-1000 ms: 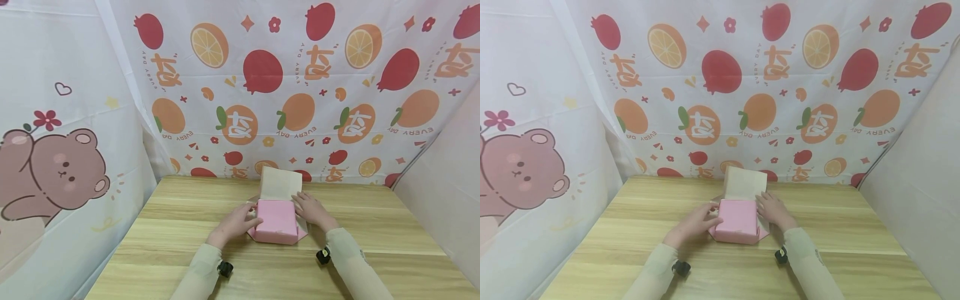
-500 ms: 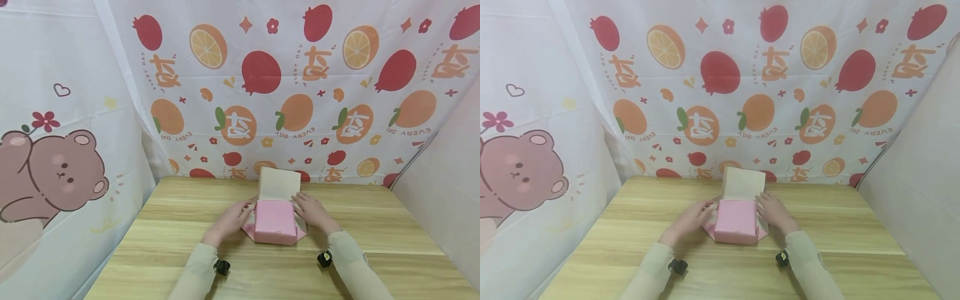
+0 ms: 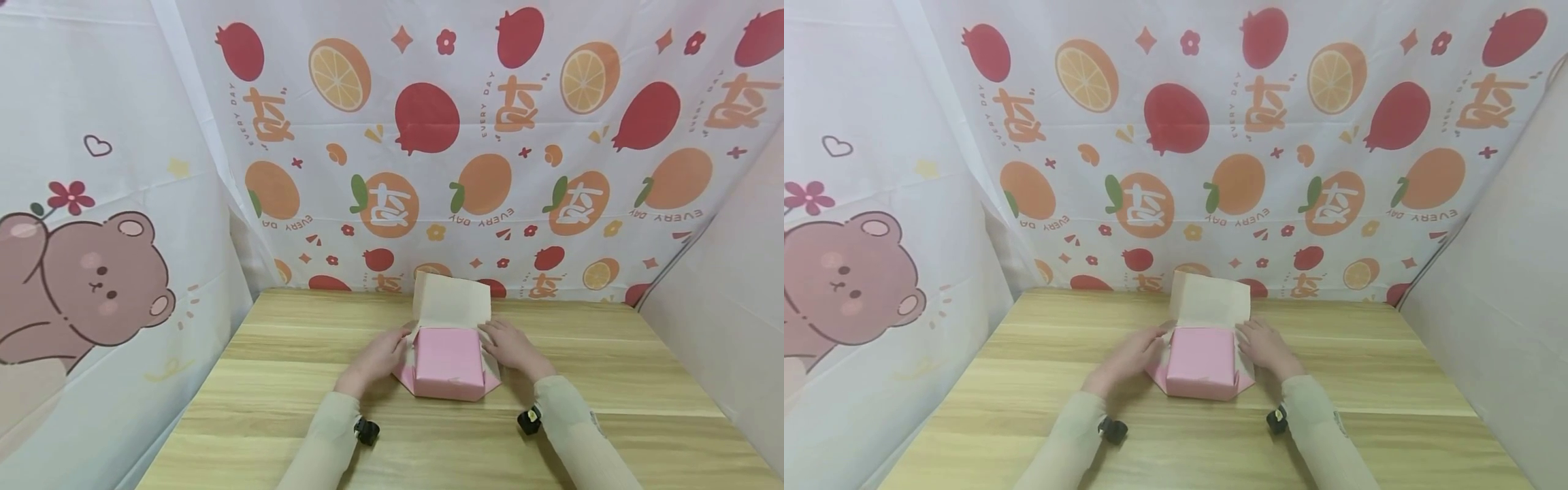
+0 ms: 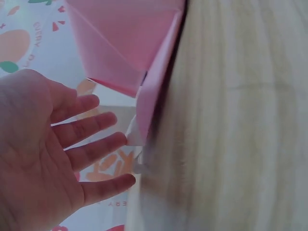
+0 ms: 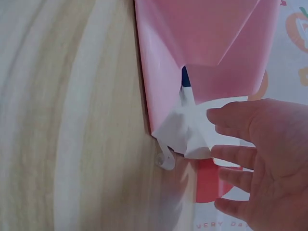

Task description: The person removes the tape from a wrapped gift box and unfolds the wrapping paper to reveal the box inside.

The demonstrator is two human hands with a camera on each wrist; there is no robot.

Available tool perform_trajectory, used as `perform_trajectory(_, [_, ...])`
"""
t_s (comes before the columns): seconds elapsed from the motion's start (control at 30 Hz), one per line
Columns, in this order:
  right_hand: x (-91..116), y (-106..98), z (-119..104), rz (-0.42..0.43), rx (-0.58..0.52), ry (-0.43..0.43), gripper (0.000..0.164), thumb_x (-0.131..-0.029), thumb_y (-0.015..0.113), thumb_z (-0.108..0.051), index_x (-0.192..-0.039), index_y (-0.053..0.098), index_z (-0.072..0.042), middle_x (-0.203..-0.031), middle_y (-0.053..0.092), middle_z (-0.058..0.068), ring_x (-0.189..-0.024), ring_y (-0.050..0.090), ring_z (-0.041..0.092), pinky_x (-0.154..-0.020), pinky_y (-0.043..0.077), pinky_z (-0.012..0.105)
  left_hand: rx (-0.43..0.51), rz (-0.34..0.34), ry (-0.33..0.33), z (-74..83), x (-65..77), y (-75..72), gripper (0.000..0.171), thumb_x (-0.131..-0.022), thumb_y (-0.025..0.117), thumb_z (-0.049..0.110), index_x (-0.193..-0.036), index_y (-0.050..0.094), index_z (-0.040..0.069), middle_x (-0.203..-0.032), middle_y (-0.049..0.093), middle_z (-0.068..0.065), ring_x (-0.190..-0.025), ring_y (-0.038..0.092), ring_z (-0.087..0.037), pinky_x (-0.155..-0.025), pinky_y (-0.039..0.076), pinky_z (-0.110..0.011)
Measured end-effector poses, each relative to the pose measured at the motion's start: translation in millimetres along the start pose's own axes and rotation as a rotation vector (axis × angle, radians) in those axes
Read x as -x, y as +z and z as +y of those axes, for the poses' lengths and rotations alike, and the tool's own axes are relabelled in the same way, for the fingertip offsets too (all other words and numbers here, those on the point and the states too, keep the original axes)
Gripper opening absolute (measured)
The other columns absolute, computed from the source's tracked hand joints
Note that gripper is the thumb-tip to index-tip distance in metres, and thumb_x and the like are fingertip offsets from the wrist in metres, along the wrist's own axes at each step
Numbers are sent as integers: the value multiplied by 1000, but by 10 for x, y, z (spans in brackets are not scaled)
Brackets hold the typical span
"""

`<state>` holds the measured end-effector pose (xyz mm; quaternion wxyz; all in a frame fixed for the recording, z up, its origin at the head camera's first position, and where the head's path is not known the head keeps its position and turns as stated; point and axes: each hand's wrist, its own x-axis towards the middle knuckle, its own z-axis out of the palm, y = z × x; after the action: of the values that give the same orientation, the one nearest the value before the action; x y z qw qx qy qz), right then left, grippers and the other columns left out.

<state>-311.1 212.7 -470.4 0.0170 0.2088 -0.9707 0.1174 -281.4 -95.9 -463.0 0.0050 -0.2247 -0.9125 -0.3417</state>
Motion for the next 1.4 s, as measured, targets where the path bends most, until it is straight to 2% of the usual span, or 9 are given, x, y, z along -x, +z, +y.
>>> perform_trajectory(0.3, [-53, 55, 117, -90, -74, 35, 49, -96, 57, -17, -142, 47, -2, -137, 54, 26, -130, 46, 46, -107, 38, 60, -121, -64, -40, -98, -104, 72, 42, -104, 41, 18, -145, 46, 6, -143, 53, -17, -133, 49, -38, -111, 39, -51])
perform_trajectory(0.5, [-108, 79, 171, -130, -66, 53, 50, -98, 56, -20, -143, 46, -2, -137, 54, 23, -132, 45, 43, -108, 38, 59, -255, -195, -85, -67, -216, 36, 45, -100, 49, 16, -143, 47, 5, -150, 44, -20, -136, 44, -41, -112, 37, -55])
perform_trajectory(0.67, [-157, 68, 179, -181, -58, 88, 53, -99, 55, -26, -146, 44, -5, -150, 43, 20, -141, 33, 44, -111, 30, 65, -371, -323, -121, -87, -384, -43, 61, -89, 66, 23, -145, 45, 12, -154, 39, -17, -137, 41, -43, -105, 41, -62])
perform_trajectory(0.77, [-181, 80, 184, -218, -37, 113, 56, -99, 55, -31, -148, 41, -8, -155, 37, 18, -144, 28, 44, -110, 27, 69, -395, -392, -154, -114, -450, -117, 72, -84, 73, 33, -147, 43, 14, -157, 35, -14, -141, 35, -43, -107, 36, -64])
perform_trajectory(0.87, [-203, 91, 196, -234, -14, 112, 58, -99, 55, -34, -149, 40, -10, -156, 36, 16, -145, 27, 43, -110, 27, 70, -383, -419, -177, -100, -453, -179, 80, -81, 76, 38, -149, 41, 13, -159, 32, -12, -144, 30, -43, -111, 29, -66])
perform_trajectory(1.03, [-223, 68, 197, -240, 1, 91, 58, -98, 55, -34, -149, 41, -9, -155, 37, 16, -145, 26, 44, -111, 26, 69, -389, -433, -200, -81, -440, -187, 81, -78, 78, 38, -147, 43, 14, -157, 36, -10, -143, 31, -41, -110, 29, -68])
perform_trajectory(1.17, [-208, 17, 159, -169, -70, 62, 49, -100, 54, -25, -143, 47, -3, -149, 44, 21, -141, 32, 46, -111, 29, 66, -356, -367, -155, -105, -451, -147, 57, -87, 69, 24, -141, 51, 14, -146, 51, -9, -135, 46, -36, -107, 39, -60])
perform_trajectory(1.3, [-177, -47, 100, -72, -187, 26, 39, -102, 48, -16, -137, 53, 0, -140, 53, 23, -134, 45, 43, -110, 37, 58, -176, -258, -70, -138, -461, -112, 40, -99, 51, 13, -139, 53, 10, -142, 55, -10, -135, 48, -32, -112, 39, -50])
perform_trajectory(1.4, [-135, -111, 41, -38, -266, 12, 37, -102, 47, -13, -135, 56, -2, -138, 56, 21, -131, 49, 41, -109, 39, 57, -23, -213, -26, -124, -444, -116, 37, -100, 49, 11, -136, 56, 6, -139, 57, -14, -134, 48, -34, -112, 38, -50])
